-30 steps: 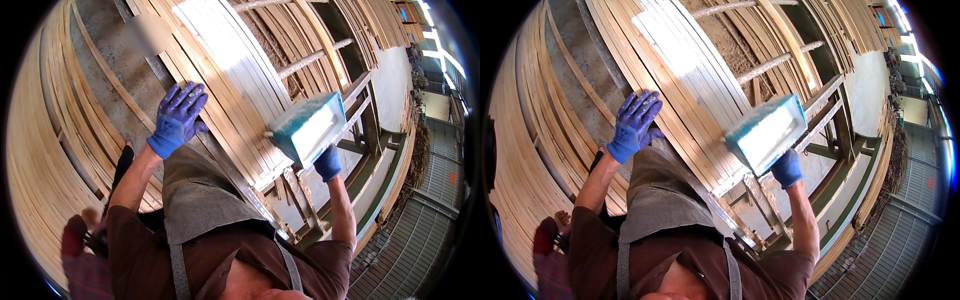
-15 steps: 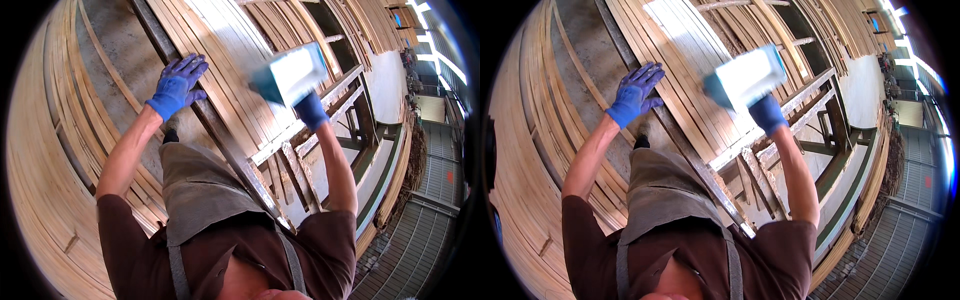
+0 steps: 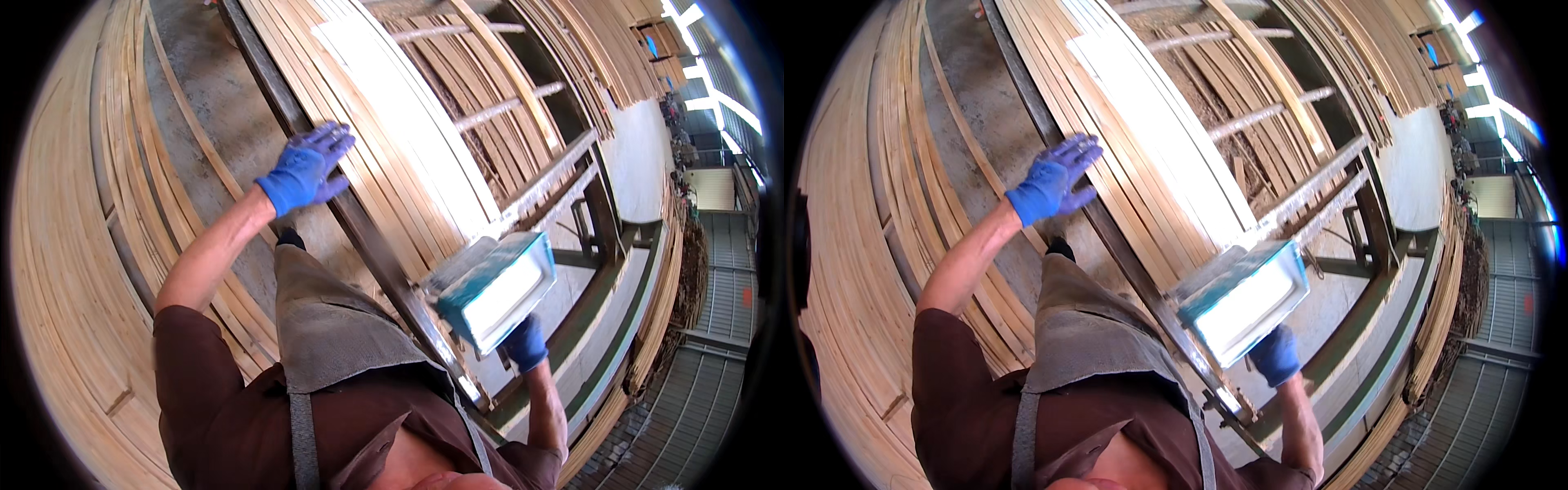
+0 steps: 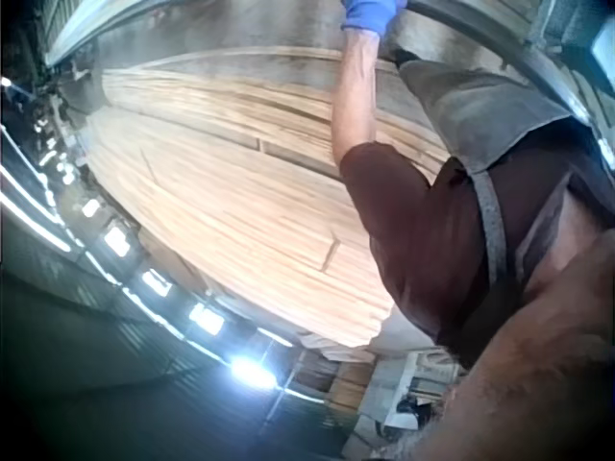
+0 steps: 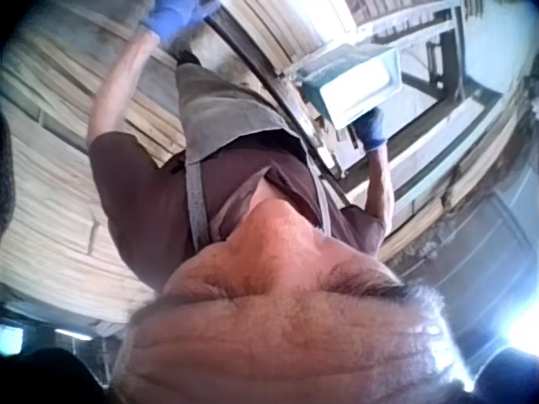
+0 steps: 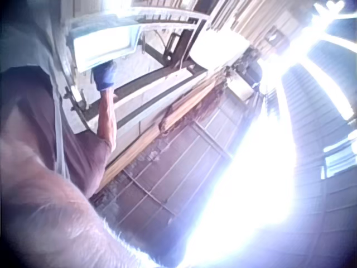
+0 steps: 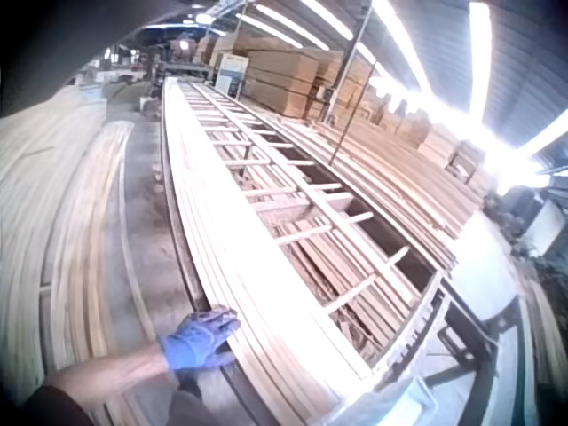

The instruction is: The person arranges several long, thin wooden planks side-by-side on a metal rack. They then use a paint roller to apply a white substance to the surface of the planks.

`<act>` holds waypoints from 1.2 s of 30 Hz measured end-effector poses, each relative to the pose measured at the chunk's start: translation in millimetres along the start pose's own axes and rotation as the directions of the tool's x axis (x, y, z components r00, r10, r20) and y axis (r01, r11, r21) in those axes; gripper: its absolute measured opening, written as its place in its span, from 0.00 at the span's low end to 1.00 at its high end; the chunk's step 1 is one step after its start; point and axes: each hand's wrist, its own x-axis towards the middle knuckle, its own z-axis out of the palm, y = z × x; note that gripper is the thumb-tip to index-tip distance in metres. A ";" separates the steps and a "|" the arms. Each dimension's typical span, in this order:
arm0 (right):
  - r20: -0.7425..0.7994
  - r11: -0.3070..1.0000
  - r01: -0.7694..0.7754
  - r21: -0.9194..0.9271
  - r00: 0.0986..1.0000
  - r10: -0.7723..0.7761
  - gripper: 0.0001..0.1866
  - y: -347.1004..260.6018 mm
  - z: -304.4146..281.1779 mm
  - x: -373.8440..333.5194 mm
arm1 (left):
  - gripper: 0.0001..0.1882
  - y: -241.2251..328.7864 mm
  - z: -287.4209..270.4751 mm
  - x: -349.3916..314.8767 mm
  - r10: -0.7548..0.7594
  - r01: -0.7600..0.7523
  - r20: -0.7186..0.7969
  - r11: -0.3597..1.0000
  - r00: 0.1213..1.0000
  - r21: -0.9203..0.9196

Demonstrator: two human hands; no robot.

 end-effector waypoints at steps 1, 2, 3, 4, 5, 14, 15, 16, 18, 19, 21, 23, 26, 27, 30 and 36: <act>0.006 0.993 0.035 -0.110 0.999 -0.035 0.15 -3.0 19.2 13.1 | 0.35 -4.3 -3.1 1.6 0.030 -0.033 -0.022 0.992 0.999 -0.119; 0.017 0.972 0.067 -0.225 0.998 -0.065 0.16 -16.5 33.8 31.8 | 0.33 -10.6 -5.9 3.6 0.057 -0.068 -0.050 0.968 0.997 -0.241; -0.021 0.947 0.159 -0.280 0.985 -0.172 0.17 -30.5 39.7 54.1 | 0.31 -24.3 -9.0 7.5 0.080 -0.104 -0.082 0.928 0.993 -0.359; -0.048 0.905 0.252 -0.342 0.957 -0.285 0.18 -48.1 39.8 84.1 | 0.29 -44.9 -11.8 13.2 0.017 -0.103 -0.193 0.890 0.981 -0.445; -0.048 0.941 0.224 -0.254 0.969 -0.244 0.16 -76.8 32.1 112.7 | 0.27 -63.8 -13.4 12.5 -0.057 -0.105 -0.281 0.841 0.958 -0.530; -0.055 0.865 0.428 -0.262 0.888 -0.456 0.07 -244.3 48.2 410.5 | 0.16 -200.4 43.7 -92.8 -0.699 0.168 -0.246 0.467 0.671 -0.868; -0.038 0.851 0.475 -0.225 0.868 -0.495 0.07 -256.0 48.9 431.0 | 0.15 -202.0 48.4 -113.1 -0.655 0.269 -0.274 0.604 0.705 -0.750; -0.024 0.897 0.413 -0.157 0.907 -0.421 0.06 -266.3 49.1 444.0 | 0.13 -193.4 42.2 -127.6 -0.638 0.355 -0.213 0.639 0.740 -0.683; 0.013 0.867 0.480 -0.133 0.876 -0.483 0.06 -269.0 54.9 465.0 | 0.13 -166.7 63.0 -180.8 -0.676 0.524 -0.023 0.593 0.737 -0.611; 0.025 0.856 0.502 -0.123 0.864 -0.503 0.06 -267.6 57.1 475.5 | 0.13 -152.1 67.5 -198.4 -0.631 0.558 -0.018 0.699 0.776 -0.448; 0.055 0.935 0.349 0.066 0.934 -0.352 0.07 -285.0 54.6 482.6 | 0.13 -114.1 86.4 -245.7 -0.600 0.590 0.108 0.710 0.793 -0.385; -0.019 0.818 0.323 0.476 0.934 -0.358 0.09 -267.8 65.4 500.7 | 0.11 -81.3 144.7 -310.6 -0.425 0.435 0.095 0.878 0.900 -0.198; 0.010 0.812 0.571 -0.121 0.819 -0.574 0.09 -258.8 58.2 488.0 | 0.14 -33.9 145.2 -326.8 -0.585 0.684 0.387 0.458 0.712 -0.567; 0.010 0.854 0.515 -0.073 0.857 -0.515 0.08 -248.6 54.8 467.8 | 0.14 -24.4 137.4 -316.0 -0.551 0.686 0.416 0.509 0.724 -0.521; 0.134 0.890 0.384 -0.245 0.923 -0.361 0.09 -205.6 37.2 400.2 | 0.14 -40.7 122.1 -281.5 -0.425 0.501 0.265 0.748 0.865 -0.435; 0.054 0.925 0.267 -0.271 0.963 -0.263 0.10 -62.4 40.0 221.6 | 0.14 -76.8 77.3 -206.7 -0.469 0.595 0.393 0.442 0.791 -0.671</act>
